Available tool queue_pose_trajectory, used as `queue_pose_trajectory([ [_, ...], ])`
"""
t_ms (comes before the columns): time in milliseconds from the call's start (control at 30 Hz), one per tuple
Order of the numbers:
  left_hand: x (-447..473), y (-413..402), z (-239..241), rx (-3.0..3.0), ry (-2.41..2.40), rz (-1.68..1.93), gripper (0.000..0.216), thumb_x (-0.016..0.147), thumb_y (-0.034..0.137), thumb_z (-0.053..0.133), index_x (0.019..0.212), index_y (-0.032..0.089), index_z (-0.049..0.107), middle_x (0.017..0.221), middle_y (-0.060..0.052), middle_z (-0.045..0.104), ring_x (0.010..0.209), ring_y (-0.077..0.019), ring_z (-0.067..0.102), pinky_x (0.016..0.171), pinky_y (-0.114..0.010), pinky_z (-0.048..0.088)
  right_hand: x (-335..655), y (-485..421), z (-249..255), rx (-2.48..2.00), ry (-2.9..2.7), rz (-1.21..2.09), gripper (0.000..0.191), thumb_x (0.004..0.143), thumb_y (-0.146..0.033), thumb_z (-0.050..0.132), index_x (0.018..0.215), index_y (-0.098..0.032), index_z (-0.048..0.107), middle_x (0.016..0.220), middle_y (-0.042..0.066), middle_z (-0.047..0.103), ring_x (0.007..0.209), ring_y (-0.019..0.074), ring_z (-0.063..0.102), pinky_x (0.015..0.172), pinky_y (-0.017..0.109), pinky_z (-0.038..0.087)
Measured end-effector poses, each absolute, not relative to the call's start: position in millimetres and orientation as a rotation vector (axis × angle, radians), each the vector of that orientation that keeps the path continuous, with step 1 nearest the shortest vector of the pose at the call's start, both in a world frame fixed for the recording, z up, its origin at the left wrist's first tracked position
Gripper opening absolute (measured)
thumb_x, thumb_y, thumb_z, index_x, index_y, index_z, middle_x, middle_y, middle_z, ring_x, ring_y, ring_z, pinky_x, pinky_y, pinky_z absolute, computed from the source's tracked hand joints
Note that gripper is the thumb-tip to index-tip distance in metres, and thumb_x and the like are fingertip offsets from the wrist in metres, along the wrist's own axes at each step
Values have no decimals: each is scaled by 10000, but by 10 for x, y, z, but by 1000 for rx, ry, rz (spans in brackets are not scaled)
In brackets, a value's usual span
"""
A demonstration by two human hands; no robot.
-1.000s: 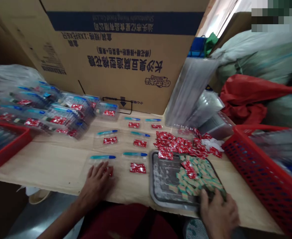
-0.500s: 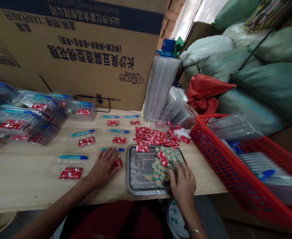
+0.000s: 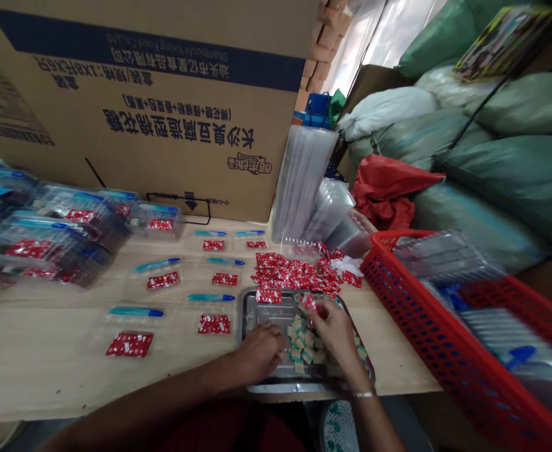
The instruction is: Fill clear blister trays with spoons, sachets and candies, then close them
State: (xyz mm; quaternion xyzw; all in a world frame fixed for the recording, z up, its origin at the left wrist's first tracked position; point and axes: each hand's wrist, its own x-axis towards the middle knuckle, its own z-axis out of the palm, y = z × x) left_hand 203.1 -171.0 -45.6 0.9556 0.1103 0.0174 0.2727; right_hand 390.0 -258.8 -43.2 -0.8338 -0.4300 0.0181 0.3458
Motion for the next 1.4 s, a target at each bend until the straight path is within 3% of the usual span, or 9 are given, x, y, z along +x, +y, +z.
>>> queue_pose_trajectory([
  [100, 2002, -1663, -484, 2381, 350, -1, 104, 736, 90, 574, 786, 143, 649, 830, -52, 642, 833, -194, 591, 773, -309, 464, 4004, -2541, -191, -2012, -966, -312, 452, 820, -421, 509, 1150, -116, 568, 1085, 150, 574, 955, 254, 546, 832, 383, 453],
  [167, 1959, -1636, -497, 2209, 442, 33, 110, 710, 71, 573, 744, 139, 653, 760, -33, 640, 741, -161, 584, 705, -269, 454, 3957, -2530, -78, -2001, -1076, -350, 370, 845, -368, 488, 1111, -136, 601, 1071, 140, 578, 963, 248, 552, 850, 381, 444],
  [267, 1883, -1601, -499, 1769, 622, 143, 50, 676, 125, 608, 712, 135, 642, 625, 9, 599, 579, -114, 538, 572, -221, 421, 3718, -2570, -91, -2060, -1443, 37, 248, 856, -214, 430, 883, -191, 676, 842, 71, 630, 789, 204, 594, 725, 313, 462],
  [367, 1836, -1578, -482, 1362, 681, 200, 174, 617, 261, 704, 708, 133, 629, 560, 23, 579, 493, -107, 526, 520, -226, 422, 3459, -2657, -238, -2071, -1523, 313, 263, 861, -201, 420, 858, -201, 683, 832, 66, 649, 766, 195, 611, 691, 288, 462],
  [533, 1821, -1570, -448, 1119, 668, 310, 311, 518, 294, 777, 759, 145, 649, 659, 9, 631, 567, -122, 591, 587, -249, 468, 3280, -2767, -390, -1915, -1364, 466, 284, 905, -306, 405, 928, -198, 666, 882, 75, 676, 843, 210, 629, 735, 297, 479],
  [800, 1753, -1521, -521, 1237, 731, 404, 195, 506, 156, 721, 694, 145, 672, 611, 12, 645, 573, -118, 568, 565, -217, 434, 2939, -2753, -555, -2151, -1531, 163, 132, 781, -111, 513, 743, -195, 607, 803, 67, 587, 807, 236, 554, 724, 337, 437],
  [1067, 1758, -1643, -448, 1213, 674, 347, 143, 532, 170, 710, 672, 146, 700, 634, 1, 684, 594, -120, 582, 592, -217, 434, 2963, -2729, -316, -1730, -1322, 567, 180, 870, -239, 461, 811, -196, 626, 762, 23, 626, 752, 163, 589, 679, 247, 431],
  [1233, 1743, -1677, -397, 1078, 709, 324, 237, 489, 226, 784, 689, 133, 699, 620, 0, 670, 569, -112, 572, 598, -225, 447, 2830, -2702, -341, -1796, -1197, 497, 142, 819, -223, 483, 733, -184, 590, 687, 7, 604, 645, 143, 575, 601, 226, 426],
  [1400, 1735, -1686, -417, 1027, 766, 355, 335, 426, 247, 829, 698, 128, 672, 625, 12, 630, 551, -114, 587, 566, -228, 449, 2977, -2758, -393, -1835, -1255, 385, 195, 841, -257, 461, 753, -190, 621, 713, 23, 603, 680, 157, 584, 609, 235, 438],
])
